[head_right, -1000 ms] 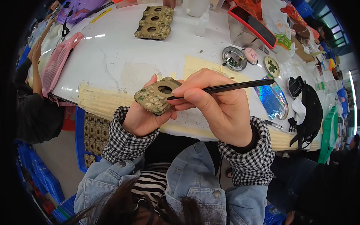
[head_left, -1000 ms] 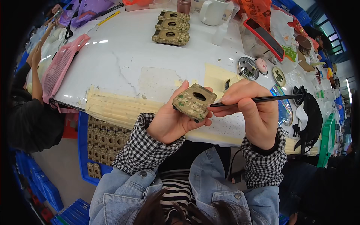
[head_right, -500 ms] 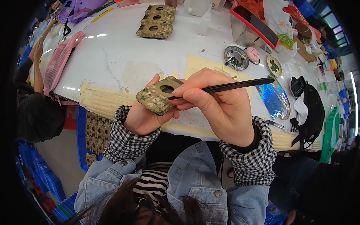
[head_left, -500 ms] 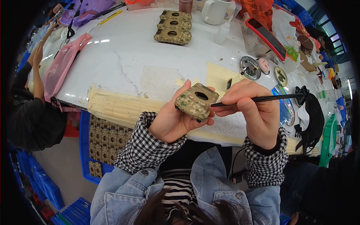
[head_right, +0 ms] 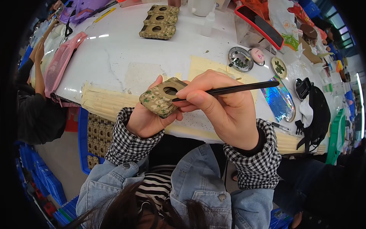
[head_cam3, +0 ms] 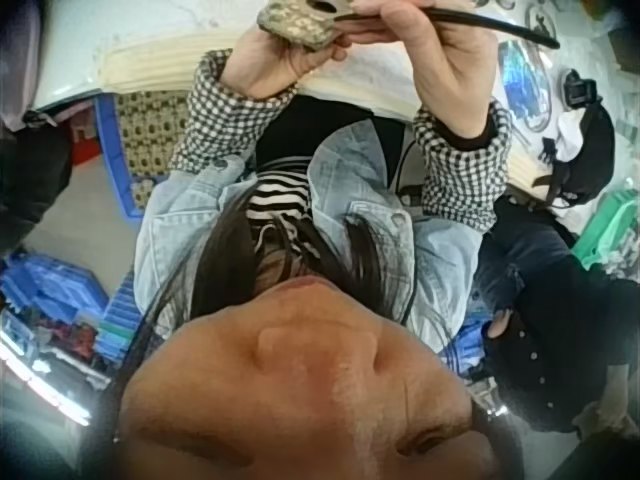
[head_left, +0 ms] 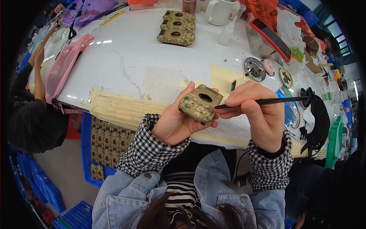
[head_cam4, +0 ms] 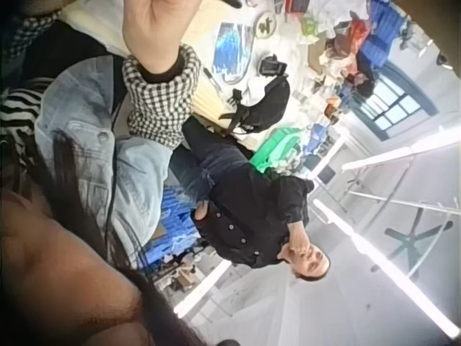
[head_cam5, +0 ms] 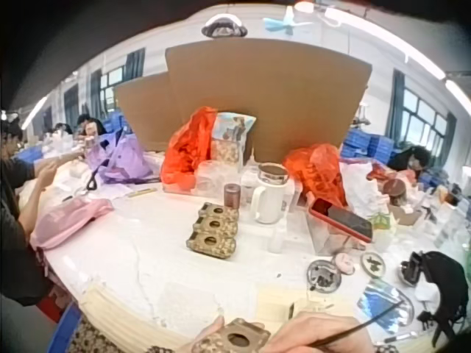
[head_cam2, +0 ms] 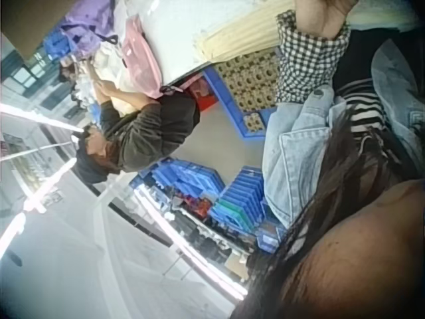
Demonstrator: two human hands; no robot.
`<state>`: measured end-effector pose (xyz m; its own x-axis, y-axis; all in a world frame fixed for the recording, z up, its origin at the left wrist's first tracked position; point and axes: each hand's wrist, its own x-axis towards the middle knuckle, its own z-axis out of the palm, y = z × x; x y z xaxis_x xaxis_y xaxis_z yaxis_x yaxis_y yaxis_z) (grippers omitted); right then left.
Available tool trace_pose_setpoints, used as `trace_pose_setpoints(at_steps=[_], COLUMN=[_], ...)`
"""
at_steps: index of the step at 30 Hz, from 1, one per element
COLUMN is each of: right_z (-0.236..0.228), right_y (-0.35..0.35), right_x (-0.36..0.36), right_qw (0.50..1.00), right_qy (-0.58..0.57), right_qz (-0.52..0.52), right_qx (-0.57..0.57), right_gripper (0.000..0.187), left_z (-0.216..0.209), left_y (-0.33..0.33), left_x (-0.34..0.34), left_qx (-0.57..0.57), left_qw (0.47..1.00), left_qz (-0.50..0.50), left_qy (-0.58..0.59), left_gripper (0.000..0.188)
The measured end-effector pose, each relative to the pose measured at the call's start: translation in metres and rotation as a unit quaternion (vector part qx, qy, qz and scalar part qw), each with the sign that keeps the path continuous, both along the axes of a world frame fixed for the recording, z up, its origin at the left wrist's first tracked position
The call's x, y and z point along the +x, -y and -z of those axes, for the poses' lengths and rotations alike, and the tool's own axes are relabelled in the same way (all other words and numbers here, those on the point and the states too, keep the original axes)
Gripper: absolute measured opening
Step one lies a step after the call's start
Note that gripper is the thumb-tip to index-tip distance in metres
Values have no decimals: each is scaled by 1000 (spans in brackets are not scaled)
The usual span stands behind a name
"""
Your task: Applying paint and fine details to a model tank using a brush and tweezers at a workbench.
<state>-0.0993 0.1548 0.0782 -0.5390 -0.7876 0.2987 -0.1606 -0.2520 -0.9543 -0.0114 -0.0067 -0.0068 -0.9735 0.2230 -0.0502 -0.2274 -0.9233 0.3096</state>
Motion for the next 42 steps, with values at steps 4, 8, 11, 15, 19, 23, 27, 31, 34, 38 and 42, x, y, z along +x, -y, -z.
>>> trace_pose_setpoints(at_steps=[4,8,11,15,19,23,27,31,34,38,42], right_z=[1,1,0,0,-1,0,1,1,2,2,2], right_y=[0,1,0,0,0,0,1,1,1,2,2], right_x=[0,0,0,0,1,1,1,2,2,3,0], right_qw=[1000,1000,1000,1000,1000,1000,999,997,994,991,984], right_qy=[-5,-3,-5,0,-2,-6,-29,-67,-94,-113,-166], right_qz=[0,0,2,0,3,8,17,39,57,66,62], right_qx=[-5,-4,-3,-1,-1,-1,-5,-3,-1,2,-6], right_gripper=[14,14,15,16,16,15,14,13,12,12,13], left_z=[-1,0,-1,-2,-3,0,0,0,0,0,0], left_y=[0,0,0,0,0,1,1,1,1,0,0], left_x=[0,0,0,0,0,0,1,0,0,0,0], left_qx=[4,-5,-1,7,12,6,9,18,24,17,21], left_qw=[1000,1000,1000,1000,1000,1000,1000,1000,1000,1000,1000], left_qz=[4,-3,4,7,5,9,3,10,8,2,0], left_qy=[-5,3,2,3,2,-9,-3,-16,-11,-4,-3], left_gripper=[61,61,61,61,61,61,61,61,61,61,60])
